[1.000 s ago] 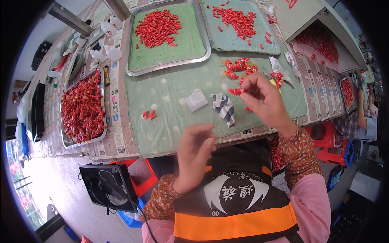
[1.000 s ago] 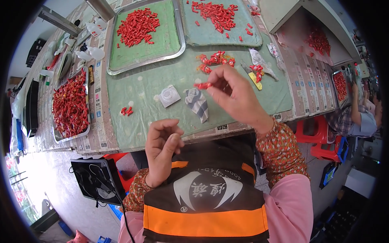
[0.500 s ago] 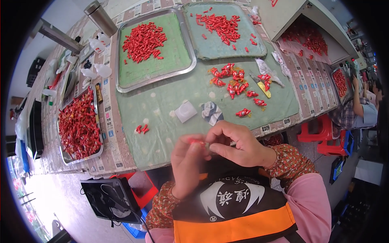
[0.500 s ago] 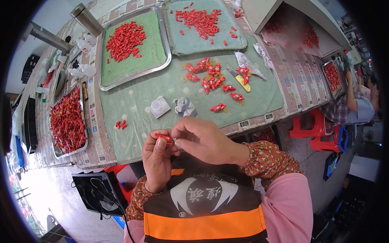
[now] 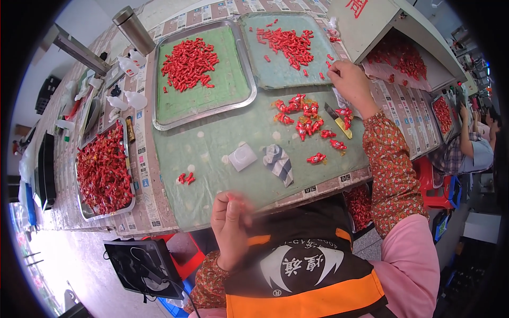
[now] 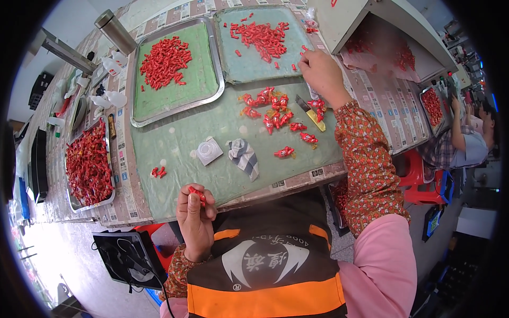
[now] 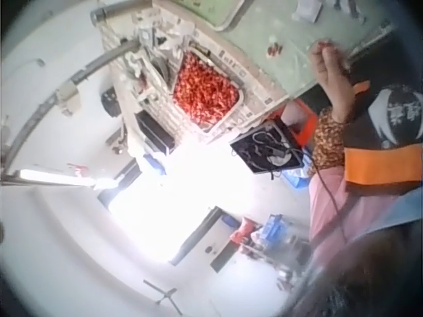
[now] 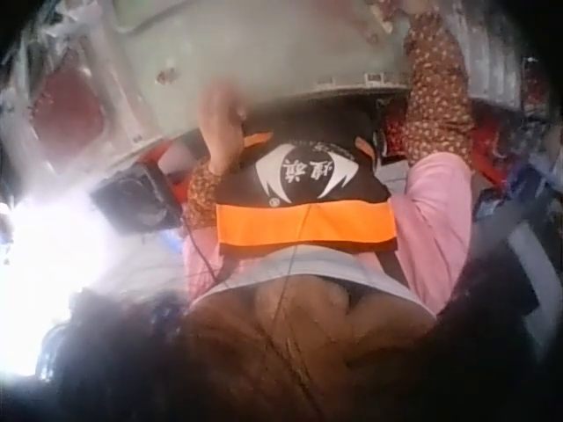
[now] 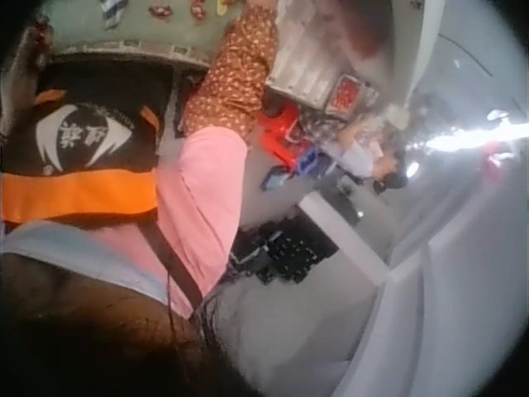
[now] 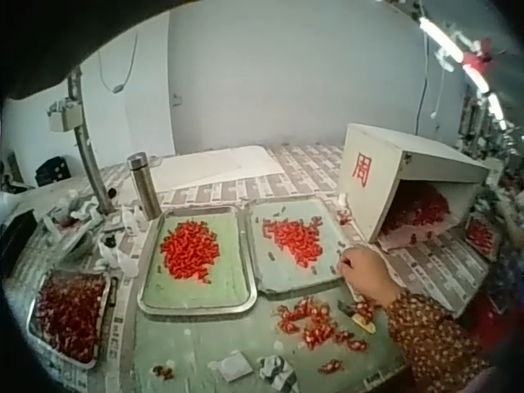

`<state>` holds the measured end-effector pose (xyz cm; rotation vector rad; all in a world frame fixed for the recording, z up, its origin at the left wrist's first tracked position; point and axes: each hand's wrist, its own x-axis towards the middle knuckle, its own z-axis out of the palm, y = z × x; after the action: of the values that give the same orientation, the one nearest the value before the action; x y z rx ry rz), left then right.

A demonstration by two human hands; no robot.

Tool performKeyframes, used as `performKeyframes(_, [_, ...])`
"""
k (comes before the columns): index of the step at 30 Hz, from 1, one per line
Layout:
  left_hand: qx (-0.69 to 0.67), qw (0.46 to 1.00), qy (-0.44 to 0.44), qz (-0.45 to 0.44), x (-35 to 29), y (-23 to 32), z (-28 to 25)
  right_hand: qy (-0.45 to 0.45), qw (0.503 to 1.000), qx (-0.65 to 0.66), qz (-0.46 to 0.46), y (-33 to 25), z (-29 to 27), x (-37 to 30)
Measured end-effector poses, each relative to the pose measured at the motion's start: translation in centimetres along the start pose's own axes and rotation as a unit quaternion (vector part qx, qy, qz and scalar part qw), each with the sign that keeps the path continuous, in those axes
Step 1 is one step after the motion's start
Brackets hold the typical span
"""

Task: The person assembles small red plastic parts by hand at a factory workbench.

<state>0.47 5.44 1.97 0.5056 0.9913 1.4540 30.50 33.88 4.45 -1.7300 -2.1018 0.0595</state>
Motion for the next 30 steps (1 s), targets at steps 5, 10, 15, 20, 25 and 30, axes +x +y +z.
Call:
performKeyframes(5, [0.055,0.998,0.010,-0.029,0.2,0.3,0.0,-0.008,0.998,-0.058,-0.002,-0.1,2.2,0.8])
performKeyframes(10, [0.104,0.992,0.016,-0.069,0.4,0.9,0.3,-0.002,0.999,-0.033,-0.002,0.5,3.1,1.3])
performKeyframes(15, [0.098,0.993,0.012,-0.066,0.5,0.8,0.2,-0.042,0.996,-0.036,0.067,-0.4,2.6,2.1])
performKeyframes(20, [0.091,0.993,0.008,-0.072,0.5,0.6,0.0,0.000,0.995,-0.093,0.034,-1.0,3.8,2.3])
performKeyframes(25, [0.080,0.995,0.003,-0.062,0.5,0.4,-0.2,0.027,0.998,-0.051,-0.021,-0.8,3.8,2.0])
performKeyframes(30, [0.072,0.995,0.000,-0.063,0.4,0.7,-0.3,-0.051,0.935,0.351,0.009,-4.4,0.8,-1.2])
